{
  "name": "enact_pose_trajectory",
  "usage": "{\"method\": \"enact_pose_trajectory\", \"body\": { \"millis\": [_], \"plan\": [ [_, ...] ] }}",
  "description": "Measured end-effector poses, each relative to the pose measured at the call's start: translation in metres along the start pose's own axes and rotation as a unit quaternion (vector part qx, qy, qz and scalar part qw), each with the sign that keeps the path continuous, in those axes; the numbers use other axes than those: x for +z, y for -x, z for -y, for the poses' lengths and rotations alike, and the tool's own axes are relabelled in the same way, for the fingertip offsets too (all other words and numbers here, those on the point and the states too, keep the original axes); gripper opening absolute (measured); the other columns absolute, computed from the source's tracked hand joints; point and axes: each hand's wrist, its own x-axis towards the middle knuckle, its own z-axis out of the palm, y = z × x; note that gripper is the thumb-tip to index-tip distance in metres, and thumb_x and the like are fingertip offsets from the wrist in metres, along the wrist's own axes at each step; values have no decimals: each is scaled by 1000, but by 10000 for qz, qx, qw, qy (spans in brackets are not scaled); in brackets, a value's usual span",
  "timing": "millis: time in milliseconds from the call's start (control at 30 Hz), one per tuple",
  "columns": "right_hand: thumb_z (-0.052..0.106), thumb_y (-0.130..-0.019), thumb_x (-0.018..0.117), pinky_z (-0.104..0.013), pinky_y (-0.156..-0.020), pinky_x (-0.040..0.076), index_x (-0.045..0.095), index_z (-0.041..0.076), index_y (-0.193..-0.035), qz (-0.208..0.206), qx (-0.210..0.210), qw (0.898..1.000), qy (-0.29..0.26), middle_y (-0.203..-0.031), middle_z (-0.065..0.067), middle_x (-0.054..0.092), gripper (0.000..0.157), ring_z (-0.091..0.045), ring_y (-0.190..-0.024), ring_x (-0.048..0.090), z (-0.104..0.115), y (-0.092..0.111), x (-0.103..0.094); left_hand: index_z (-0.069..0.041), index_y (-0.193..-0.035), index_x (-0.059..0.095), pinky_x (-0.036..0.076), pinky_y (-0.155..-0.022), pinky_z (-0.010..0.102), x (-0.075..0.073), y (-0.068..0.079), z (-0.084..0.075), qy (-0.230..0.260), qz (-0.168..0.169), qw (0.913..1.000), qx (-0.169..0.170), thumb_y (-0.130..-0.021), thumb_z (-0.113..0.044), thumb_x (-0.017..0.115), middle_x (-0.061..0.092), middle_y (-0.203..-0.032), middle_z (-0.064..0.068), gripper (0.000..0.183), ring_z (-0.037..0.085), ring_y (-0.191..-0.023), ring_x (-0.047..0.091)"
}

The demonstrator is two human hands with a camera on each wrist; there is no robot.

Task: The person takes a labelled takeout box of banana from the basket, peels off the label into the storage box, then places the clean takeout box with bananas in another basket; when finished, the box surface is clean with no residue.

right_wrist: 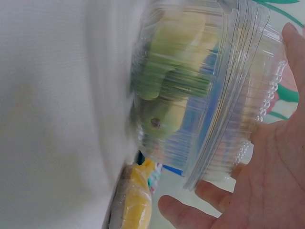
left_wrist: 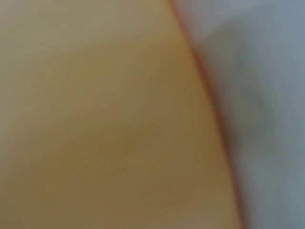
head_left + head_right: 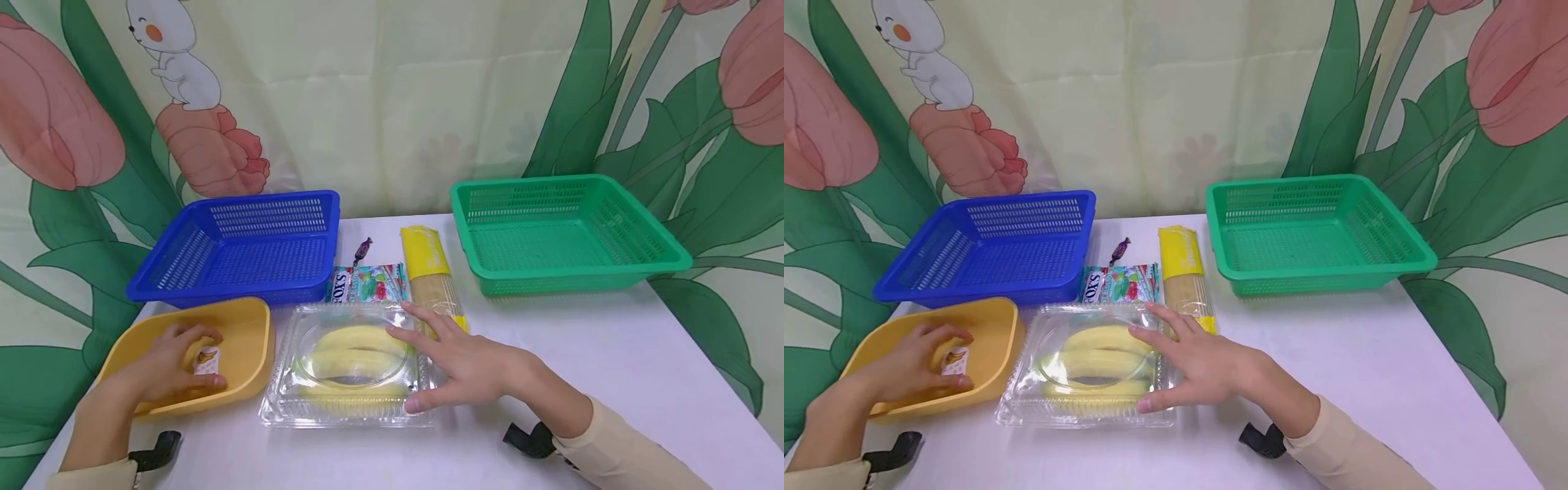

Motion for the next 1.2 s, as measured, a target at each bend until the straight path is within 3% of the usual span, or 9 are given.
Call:
{"method": "enact_pose_trajectory", "body": {
  "millis": [200,433,667,967,1200],
  "plan": [
    [82,-84,57,-56,-97,53,15,48,-163,-2,-21,10000,17,-171,12,-9,95,-25,-157,14,1,0,0,-12,-135,58,32,-98,79,-11,-3,-12,268,-459,9972,534,-79,-49,86,38,-148,29,73,55,-133,30],
    [82,-84,58,-54,-95,54,15,48,-162,17,32,10000,-36,-172,13,-8,95,-26,-156,16,2,-3,0,-12,-141,54,41,-97,78,-22,-2,-33,457,-743,9953,422,-89,-51,77,35,-141,23,69,50,-127,40],
    [82,-83,59,-60,-105,47,16,48,-162,-15,42,9999,-92,-170,17,-9,96,-27,-156,17,-1,2,-2,-14,-140,57,48,-96,71,-19,-2,-56,633,-950,9900,824,-92,-42,77,43,-131,15,58,43,-121,48],
    [82,-83,60,-60,-104,47,16,50,-162,-21,-1,9999,-147,-170,18,-10,95,-28,-156,17,-3,-1,-2,-24,-141,56,59,-86,48,-14,1,-82,982,-965,9825,1251,-99,-37,69,51,-132,3,46,30,-120,54],
    [80,-84,61,-60,-111,42,17,49,-162,-27,-95,9999,-122,-171,14,-8,95,-27,-156,18,-3,0,-4,-25,-140,58,58,-93,36,-3,-6,-98,1289,-928,9719,1734,-98,-32,71,57,-132,0,45,21,-115,63]
  ]
}}
